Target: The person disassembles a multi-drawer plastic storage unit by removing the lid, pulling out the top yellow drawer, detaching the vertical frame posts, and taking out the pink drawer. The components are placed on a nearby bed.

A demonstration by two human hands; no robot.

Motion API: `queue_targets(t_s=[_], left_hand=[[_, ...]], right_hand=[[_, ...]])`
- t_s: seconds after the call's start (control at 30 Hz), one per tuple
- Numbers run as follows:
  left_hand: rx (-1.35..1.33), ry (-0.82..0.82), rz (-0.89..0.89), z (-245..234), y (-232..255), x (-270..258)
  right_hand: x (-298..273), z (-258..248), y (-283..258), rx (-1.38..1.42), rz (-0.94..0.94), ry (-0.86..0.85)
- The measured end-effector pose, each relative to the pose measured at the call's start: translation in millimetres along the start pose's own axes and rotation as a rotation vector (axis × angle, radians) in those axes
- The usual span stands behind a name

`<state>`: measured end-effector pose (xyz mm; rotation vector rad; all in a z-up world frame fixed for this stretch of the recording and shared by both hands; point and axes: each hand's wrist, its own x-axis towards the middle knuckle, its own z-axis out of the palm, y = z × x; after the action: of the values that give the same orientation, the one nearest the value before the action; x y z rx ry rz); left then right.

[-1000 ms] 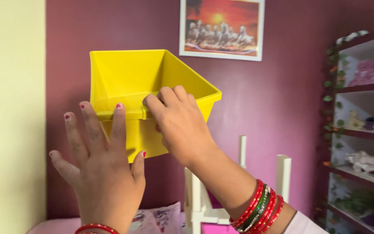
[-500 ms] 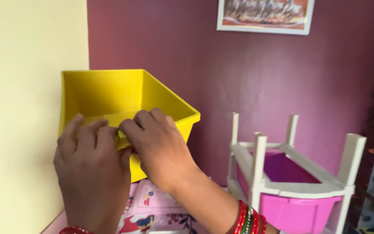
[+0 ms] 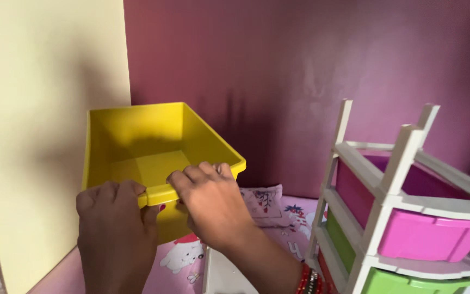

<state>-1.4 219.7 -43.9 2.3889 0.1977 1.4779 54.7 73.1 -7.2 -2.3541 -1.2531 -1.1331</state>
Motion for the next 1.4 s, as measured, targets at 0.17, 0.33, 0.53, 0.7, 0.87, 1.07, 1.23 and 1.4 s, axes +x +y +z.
queue_targets(t_s=[0.17,0.33,0.53,0.7,0.87,1.07,1.23,1.4], left_hand=[[0.102,-0.070,0.012,47,-39,-13],[0.180,-0.043,0.045,110,-69,-25],[0.205,-0.288,-0.098,171,-117,-29],[0.197,-0.310,-0.120,213,-141,-41],[0.108,-0.325,-0.131,250,-161,-51],[0.036,-0.425,-0.137,293,-184,-76],[-0.002,-0.506,-0.156,333,-211,-101],[-0.034,-0.573,-0.155,365,-241,-129]], right_hand=[[-5,64,5,0.063,0.031,0.018],[-5,135,15,0.203,0.070,0.035],[-11,209,31,0.285,0.124,0.013],[-24,258,45,0.306,0.197,-0.009],[-37,297,55,0.318,0.267,0.004],[-60,339,66,0.314,0.364,-0.108],[-81,383,70,0.340,0.442,-0.191],[-98,426,72,0.370,0.508,-0.297]])
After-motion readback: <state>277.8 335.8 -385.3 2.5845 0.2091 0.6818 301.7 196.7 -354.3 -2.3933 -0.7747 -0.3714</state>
